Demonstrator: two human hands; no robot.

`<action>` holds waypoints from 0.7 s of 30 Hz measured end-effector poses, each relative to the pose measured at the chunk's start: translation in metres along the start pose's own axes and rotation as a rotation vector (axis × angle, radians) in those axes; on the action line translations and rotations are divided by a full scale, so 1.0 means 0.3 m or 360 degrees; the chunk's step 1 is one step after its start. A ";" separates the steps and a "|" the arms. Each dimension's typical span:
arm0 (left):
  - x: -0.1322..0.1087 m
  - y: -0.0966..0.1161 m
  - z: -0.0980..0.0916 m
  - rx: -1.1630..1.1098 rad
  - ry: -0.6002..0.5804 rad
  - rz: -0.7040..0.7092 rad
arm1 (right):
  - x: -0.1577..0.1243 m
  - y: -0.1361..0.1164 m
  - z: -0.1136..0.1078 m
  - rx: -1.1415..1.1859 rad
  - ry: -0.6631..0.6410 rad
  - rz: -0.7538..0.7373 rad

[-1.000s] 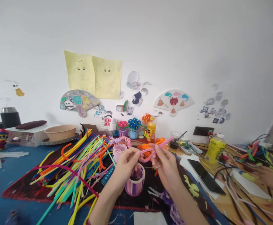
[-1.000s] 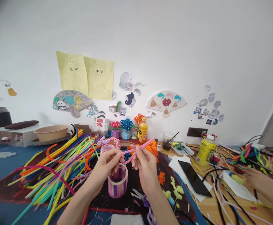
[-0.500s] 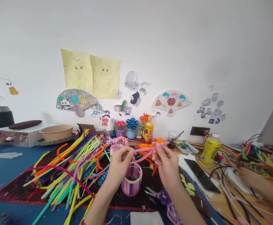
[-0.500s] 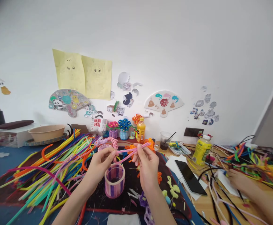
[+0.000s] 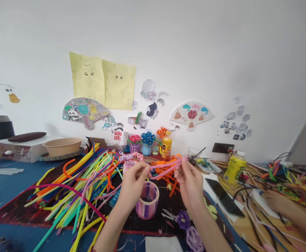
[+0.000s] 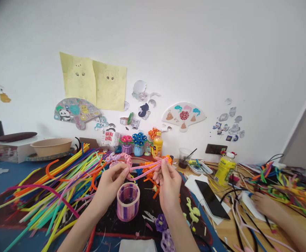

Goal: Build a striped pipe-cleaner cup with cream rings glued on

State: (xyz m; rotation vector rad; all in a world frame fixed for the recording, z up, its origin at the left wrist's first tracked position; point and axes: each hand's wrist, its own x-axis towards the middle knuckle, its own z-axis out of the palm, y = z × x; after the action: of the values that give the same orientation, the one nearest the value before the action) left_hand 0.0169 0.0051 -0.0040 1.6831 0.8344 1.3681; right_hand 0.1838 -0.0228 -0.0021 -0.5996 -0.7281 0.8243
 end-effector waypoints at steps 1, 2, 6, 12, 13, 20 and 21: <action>0.000 -0.001 0.000 -0.0006 -0.0002 -0.0004 | 0.001 0.000 -0.001 0.0004 -0.0005 -0.0006; 0.001 -0.002 -0.001 -0.0015 0.0001 -0.0010 | 0.002 0.000 -0.002 0.0008 -0.0007 -0.0009; -0.002 -0.009 -0.004 -0.0047 0.0018 -0.0033 | 0.005 -0.001 -0.004 0.0020 0.0004 -0.0008; -0.008 0.000 -0.006 -0.0028 0.0051 -0.0041 | 0.002 -0.007 -0.004 -0.0019 0.0020 0.0004; -0.009 0.004 -0.006 -0.0010 0.0051 -0.0034 | 0.002 -0.006 -0.004 -0.0028 0.0013 0.0006; -0.010 0.021 -0.006 -0.0054 0.0082 -0.0008 | 0.004 -0.001 -0.006 -0.0028 0.0020 0.0014; -0.010 0.021 -0.008 -0.0071 0.0090 -0.0007 | 0.004 -0.002 -0.005 -0.0023 0.0028 0.0018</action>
State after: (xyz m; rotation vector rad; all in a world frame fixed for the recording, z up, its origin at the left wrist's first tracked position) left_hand 0.0141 -0.0002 0.0005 1.6142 0.8331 1.4269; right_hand 0.1858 -0.0224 -0.0022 -0.6236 -0.7154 0.8241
